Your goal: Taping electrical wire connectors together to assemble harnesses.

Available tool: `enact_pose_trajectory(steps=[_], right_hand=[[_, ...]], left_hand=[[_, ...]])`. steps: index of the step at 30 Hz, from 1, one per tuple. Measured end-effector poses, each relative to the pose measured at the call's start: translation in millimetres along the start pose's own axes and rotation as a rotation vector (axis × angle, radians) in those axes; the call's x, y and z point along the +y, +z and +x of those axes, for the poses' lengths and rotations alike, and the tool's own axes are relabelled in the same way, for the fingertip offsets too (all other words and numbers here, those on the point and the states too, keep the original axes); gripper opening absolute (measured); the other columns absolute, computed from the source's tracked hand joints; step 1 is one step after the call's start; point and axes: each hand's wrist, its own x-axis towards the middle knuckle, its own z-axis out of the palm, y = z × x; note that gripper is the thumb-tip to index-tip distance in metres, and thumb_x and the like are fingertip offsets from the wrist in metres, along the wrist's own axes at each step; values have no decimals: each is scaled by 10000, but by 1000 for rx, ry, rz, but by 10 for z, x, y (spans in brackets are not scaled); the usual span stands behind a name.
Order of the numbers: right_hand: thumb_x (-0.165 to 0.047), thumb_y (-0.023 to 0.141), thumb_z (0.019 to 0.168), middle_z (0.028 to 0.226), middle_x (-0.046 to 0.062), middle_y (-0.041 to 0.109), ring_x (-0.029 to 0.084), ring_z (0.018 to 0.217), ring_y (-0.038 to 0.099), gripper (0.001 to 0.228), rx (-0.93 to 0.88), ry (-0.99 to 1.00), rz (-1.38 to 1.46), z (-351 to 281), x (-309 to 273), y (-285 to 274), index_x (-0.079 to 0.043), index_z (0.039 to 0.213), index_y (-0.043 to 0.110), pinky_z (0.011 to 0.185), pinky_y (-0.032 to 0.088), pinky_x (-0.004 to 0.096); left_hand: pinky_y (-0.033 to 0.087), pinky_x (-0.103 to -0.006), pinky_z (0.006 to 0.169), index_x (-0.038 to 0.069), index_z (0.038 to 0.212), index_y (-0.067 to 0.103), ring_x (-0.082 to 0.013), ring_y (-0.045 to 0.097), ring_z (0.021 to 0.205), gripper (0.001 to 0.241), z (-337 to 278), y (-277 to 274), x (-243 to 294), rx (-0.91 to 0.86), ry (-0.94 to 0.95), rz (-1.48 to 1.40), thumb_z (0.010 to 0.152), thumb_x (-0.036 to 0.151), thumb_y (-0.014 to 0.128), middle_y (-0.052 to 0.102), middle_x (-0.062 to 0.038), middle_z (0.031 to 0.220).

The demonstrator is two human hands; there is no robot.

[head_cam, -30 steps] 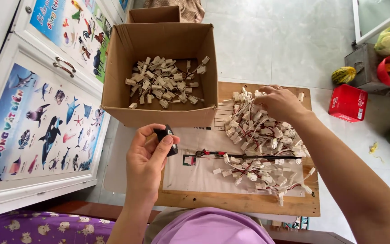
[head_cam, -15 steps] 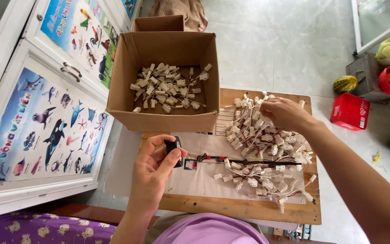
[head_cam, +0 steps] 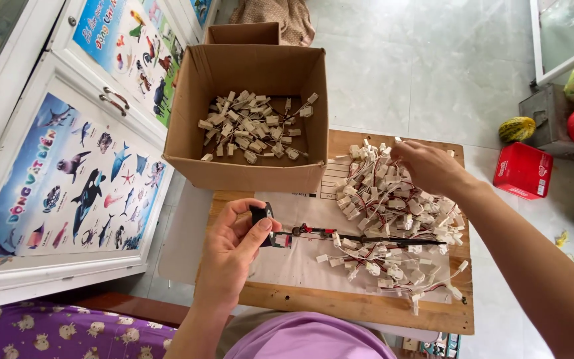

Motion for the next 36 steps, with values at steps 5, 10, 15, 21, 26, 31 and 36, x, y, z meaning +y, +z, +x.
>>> enact_pose_trajectory(steps=[5, 10, 15, 21, 26, 31, 36], right_hand=[[-284, 558, 1011, 1339, 34, 598, 238, 1144, 632, 314, -226, 134, -115, 89, -200, -55, -301, 1310, 654, 970, 552, 377], [-303, 663, 935, 1411, 38, 554, 262, 1288, 544, 234, -139, -46, -211, -50, -94, -73, -228, 1151, 713, 1093, 450, 403], [-225, 650, 965, 1150, 84, 735, 189, 1102, 672, 240, 51, 42, 861, -409, -320, -387, -91, 1164, 657, 969, 531, 379], [-205, 759, 908, 677, 40, 655, 81, 577, 542, 176, -6, 368, 973, -479, -1693, -261, -32, 941, 775, 511, 453, 293], [-144, 717, 916, 694, -3, 674, 56, 611, 535, 144, 24, 308, 1027, -470, -2195, -126, -47, 1001, 782, 540, 460, 264], [-83, 714, 893, 847, 46, 715, 130, 675, 682, 95, 265, 33, 834, -463, -2284, 0, -48, 974, 749, 608, 555, 298], [-84, 731, 863, 919, 69, 718, 247, 706, 713, 72, 307, 45, 665, -475, -2264, 8, -60, 928, 750, 627, 559, 360]], left_hand=[[322, -191, 505, 99, 1171, 630, -9, 415, 590, 241, -15, 96, -12, -38, -17, 4, 942, 150, 688, 768, -50, 910], [338, -187, 525, 94, 1179, 633, -1, 470, 636, 234, -51, 14, 10, -13, 20, 35, 957, 145, 685, 765, -53, 913], [567, -225, 791, 73, 1180, 608, -81, 711, 885, 262, -1, 12, -137, -40, 80, -81, 935, 103, 694, 743, -76, 940], [545, -243, 780, 70, 1179, 609, -113, 706, 899, 275, 87, 138, -131, -89, 67, -10, 932, 130, 715, 762, -92, 940], [453, -242, 696, 58, 1203, 625, -106, 567, 786, 259, 30, -55, -98, 30, 42, 75, 971, 144, 701, 769, -99, 953], [494, -207, 713, 66, 1191, 611, -54, 660, 877, 238, -28, -75, -145, -4, 83, 30, 973, 144, 668, 766, -65, 949], [543, -194, 754, 60, 1327, 624, -42, 684, 863, 328, -94, -70, -223, -132, 76, 153, 1010, 138, 653, 785, -71, 950]])
